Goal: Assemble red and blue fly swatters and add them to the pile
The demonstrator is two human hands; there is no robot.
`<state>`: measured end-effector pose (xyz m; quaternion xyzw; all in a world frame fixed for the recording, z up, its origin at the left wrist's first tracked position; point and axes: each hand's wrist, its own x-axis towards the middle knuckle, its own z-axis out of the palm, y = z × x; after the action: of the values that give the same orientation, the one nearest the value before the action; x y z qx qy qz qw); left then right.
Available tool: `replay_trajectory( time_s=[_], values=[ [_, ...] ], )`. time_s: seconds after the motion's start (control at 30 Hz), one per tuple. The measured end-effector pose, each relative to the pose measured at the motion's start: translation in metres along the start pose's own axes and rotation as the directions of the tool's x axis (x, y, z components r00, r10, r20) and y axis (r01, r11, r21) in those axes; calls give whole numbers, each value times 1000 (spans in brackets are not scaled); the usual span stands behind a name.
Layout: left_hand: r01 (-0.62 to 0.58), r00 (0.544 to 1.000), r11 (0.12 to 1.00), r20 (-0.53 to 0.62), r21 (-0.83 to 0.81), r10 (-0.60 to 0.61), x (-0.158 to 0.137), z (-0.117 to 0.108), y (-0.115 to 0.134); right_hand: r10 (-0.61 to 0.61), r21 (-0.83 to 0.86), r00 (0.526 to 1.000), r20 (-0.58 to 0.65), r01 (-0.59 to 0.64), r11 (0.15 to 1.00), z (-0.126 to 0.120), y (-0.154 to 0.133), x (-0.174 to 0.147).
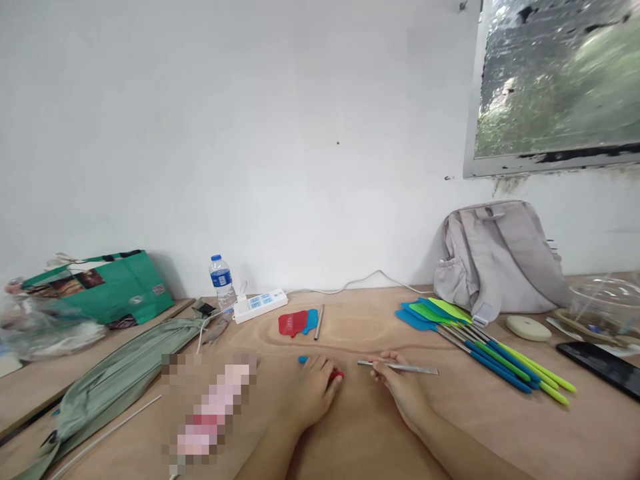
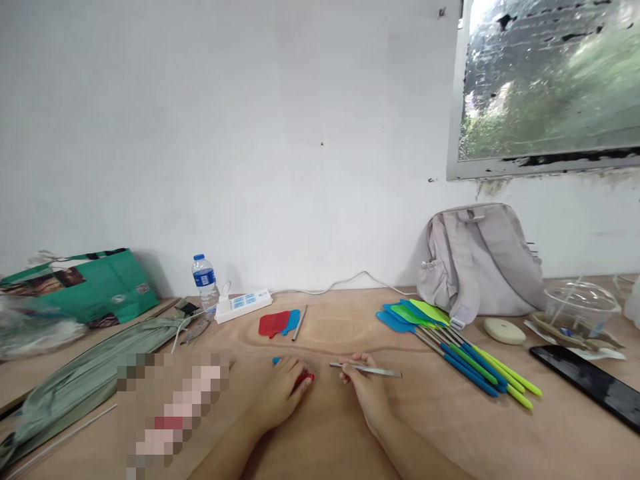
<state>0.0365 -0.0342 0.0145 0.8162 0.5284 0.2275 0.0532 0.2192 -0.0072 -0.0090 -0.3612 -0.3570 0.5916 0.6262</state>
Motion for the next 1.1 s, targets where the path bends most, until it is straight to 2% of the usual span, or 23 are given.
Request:
replay_trajectory(
  time_s=[0.13, 0.2, 0.33, 0.53, 0.7, 0.77, 0.97, 1.1],
  values=[
    [8, 1000, 996, 27, -94, -5, -1, 6, 10, 92, 97, 971, 223, -116, 989, -1, -4, -6],
    [20, 999, 996, 39, -88, -16, -1, 8, 13, 106, 127, 951, 289, -148, 981, -2, -6, -7],
    [24, 999, 998, 27, -57, -23, -1, 9, 15, 100, 117, 946, 307, -142, 983, -7, -6, -3],
    [-77, 997, 987, -33, -142, 73, 2, 4, 17, 127, -10, 943, 308, -130, 991, -10, -10, 1],
    [-170, 975, 963, -178, -210, 133, 1, 5, 24, 226, -57, 886, 405, -223, 973, -4, -12, -5],
    [-202, 965, 941, -222, -273, 142, 0, 8, 30, 212, -63, 880, 426, -205, 977, 0, -9, -8],
    [-261, 950, 895, -260, -362, 172, -5, 12, 49, 83, 33, 942, 324, -99, 995, 9, 4, -24],
    [-306, 940, 859, -270, -410, 207, -10, 11, 58, -75, 39, 966, 246, 68, 997, 12, 5, -40]
  ],
)
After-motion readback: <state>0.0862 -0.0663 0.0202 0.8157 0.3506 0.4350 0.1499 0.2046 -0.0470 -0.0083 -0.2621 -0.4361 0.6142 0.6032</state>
